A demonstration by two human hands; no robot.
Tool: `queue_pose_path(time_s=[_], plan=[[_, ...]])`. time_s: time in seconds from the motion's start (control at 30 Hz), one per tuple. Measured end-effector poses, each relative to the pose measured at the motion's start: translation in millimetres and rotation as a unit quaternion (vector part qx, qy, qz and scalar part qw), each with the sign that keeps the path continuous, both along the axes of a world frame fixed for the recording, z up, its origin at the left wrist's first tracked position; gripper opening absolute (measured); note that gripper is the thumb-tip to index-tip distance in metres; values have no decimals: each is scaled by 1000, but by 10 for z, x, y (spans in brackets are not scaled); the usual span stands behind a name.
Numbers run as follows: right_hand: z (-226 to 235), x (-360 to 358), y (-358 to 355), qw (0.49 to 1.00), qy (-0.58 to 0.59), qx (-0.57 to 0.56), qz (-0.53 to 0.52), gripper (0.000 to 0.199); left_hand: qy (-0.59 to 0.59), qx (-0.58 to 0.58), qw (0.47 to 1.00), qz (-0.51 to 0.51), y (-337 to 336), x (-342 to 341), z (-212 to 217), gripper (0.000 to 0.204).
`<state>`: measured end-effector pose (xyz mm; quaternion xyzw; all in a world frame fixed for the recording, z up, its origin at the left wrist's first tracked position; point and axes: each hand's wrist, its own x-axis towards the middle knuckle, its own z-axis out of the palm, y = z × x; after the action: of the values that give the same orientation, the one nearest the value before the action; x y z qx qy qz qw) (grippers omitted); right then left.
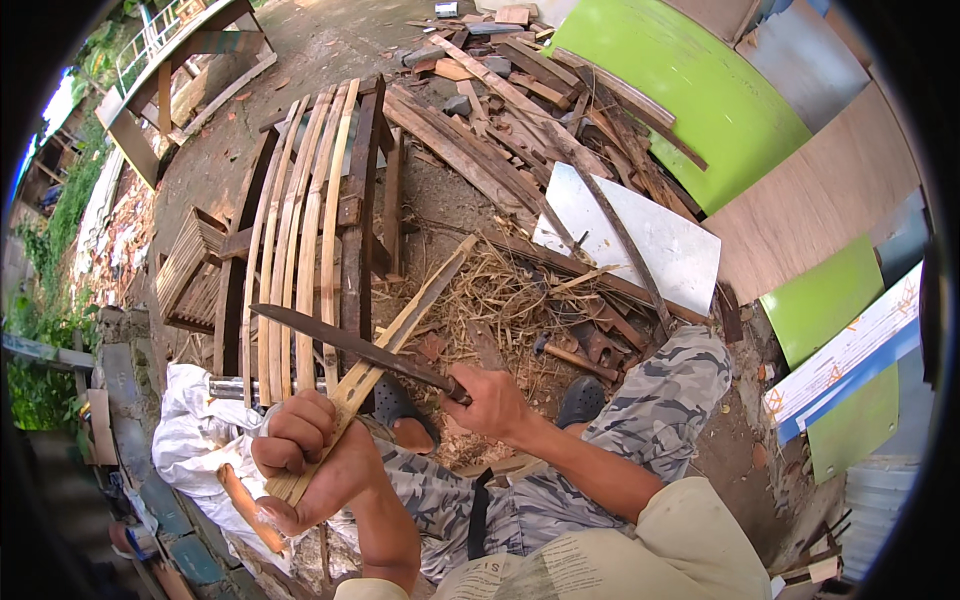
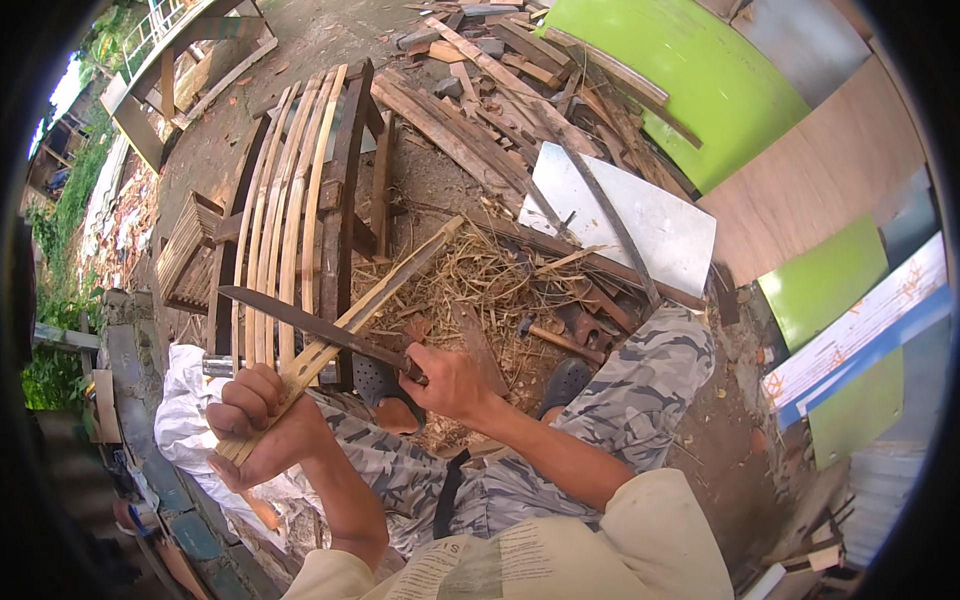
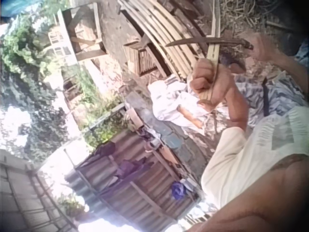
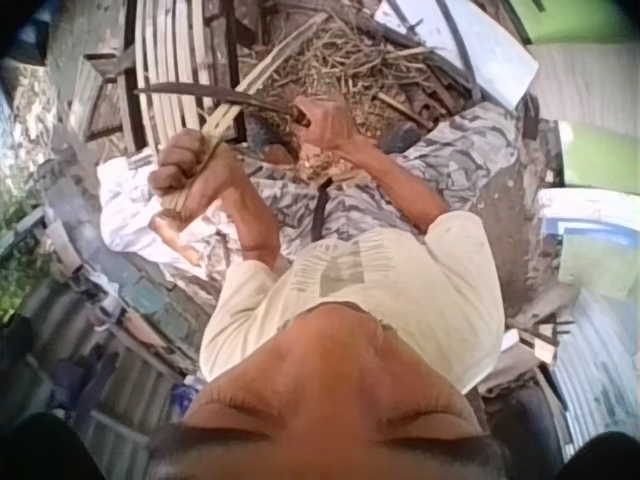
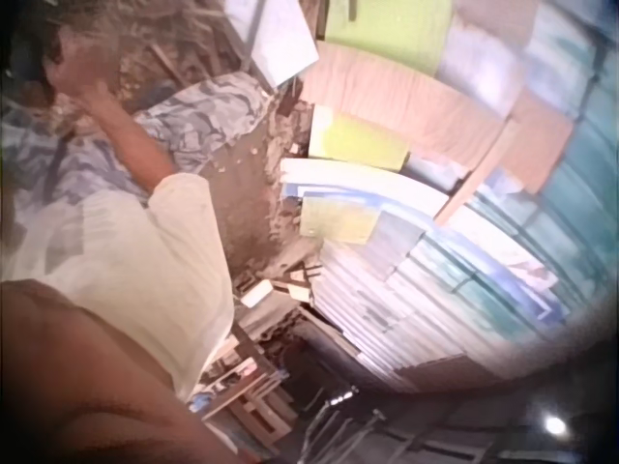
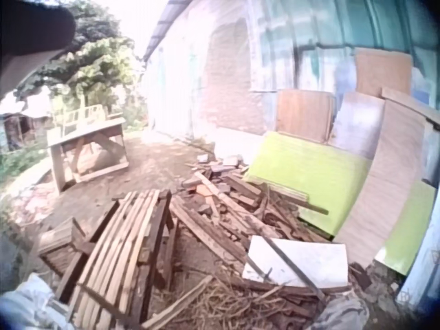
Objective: The person sits on the ground and uses a machete to repeatedly strike and shape a thin wooden stick. The person holds the stick with one hand and swings the machete with the other to shave off material.
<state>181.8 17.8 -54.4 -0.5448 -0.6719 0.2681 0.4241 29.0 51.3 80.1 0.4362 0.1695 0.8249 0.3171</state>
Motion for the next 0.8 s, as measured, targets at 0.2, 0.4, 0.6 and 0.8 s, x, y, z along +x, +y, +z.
queue_pose_path(time_s=[0.2,0.4,0.6,0.8], plan=[[-572,270,300,979,-59,-184,-72,26,-6,-11,1000,24,15,53,3,58],[-92,93,85,998,-57,-35,17,24,-33,-21,998,41,81,-96,-13,59],[-755,417,432,964,-106,-237,-65,25,-45,-24,998,40,139,-135,-45,57],[-170,98,126,994,-88,-63,21,28,-56,-18,998,32,178,-289,-79,52]])
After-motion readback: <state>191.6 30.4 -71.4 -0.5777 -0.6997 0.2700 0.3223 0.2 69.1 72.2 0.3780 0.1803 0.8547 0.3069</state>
